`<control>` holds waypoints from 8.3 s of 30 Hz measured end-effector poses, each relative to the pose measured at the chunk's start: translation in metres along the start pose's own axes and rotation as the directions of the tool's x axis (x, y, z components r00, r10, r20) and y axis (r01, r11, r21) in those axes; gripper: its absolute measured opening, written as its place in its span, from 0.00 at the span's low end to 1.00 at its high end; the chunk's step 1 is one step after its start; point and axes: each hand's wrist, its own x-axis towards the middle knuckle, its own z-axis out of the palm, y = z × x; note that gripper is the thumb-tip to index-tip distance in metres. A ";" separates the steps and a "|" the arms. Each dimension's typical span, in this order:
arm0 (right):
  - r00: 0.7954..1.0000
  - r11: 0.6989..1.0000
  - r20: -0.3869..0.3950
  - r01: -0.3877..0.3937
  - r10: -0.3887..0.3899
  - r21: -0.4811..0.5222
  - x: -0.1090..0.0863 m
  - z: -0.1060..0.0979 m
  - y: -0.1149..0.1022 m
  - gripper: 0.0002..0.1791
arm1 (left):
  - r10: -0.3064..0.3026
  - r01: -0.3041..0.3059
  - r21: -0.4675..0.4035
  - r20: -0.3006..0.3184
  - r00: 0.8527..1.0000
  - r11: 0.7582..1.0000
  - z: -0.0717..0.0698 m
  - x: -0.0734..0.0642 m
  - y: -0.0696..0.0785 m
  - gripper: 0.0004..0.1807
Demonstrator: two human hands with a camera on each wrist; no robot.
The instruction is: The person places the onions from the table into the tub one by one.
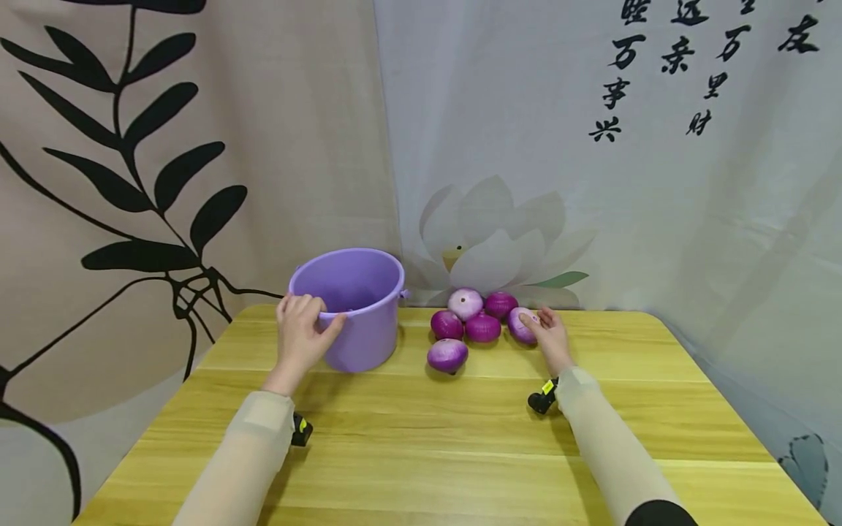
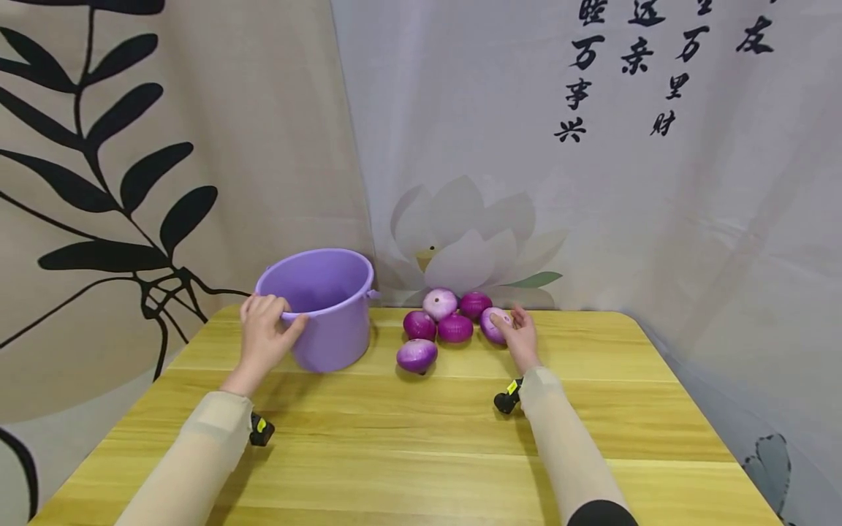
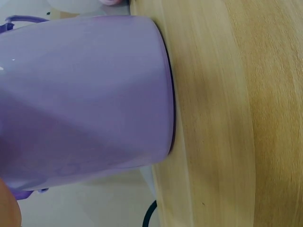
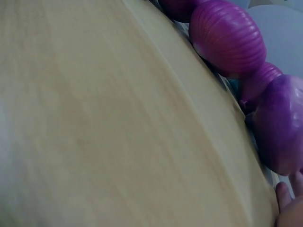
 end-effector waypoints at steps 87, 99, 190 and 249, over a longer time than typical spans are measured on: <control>0.992 0.979 0.091 0.103 -0.088 -0.176 0.006 -0.015 -0.015 0.49 | -0.014 0.014 -0.003 0.001 1.000 1.000 0.001 0.002 0.000 0.24; 0.990 0.979 0.088 0.123 -0.109 -0.164 0.001 -0.028 -0.024 0.46 | -0.014 0.014 -0.013 0.010 1.000 1.000 0.002 0.001 -0.001 0.25; 0.973 0.953 0.120 0.220 -0.198 -0.209 0.004 -0.040 -0.088 0.43 | 0.010 -0.011 -0.015 -0.021 1.000 1.000 0.001 0.001 -0.001 0.26; 0.965 0.928 0.135 0.255 -0.225 -0.273 -0.002 -0.041 -0.082 0.44 | 0.059 -0.059 0.004 -0.007 0.998 0.998 -0.003 -0.002 -0.005 0.26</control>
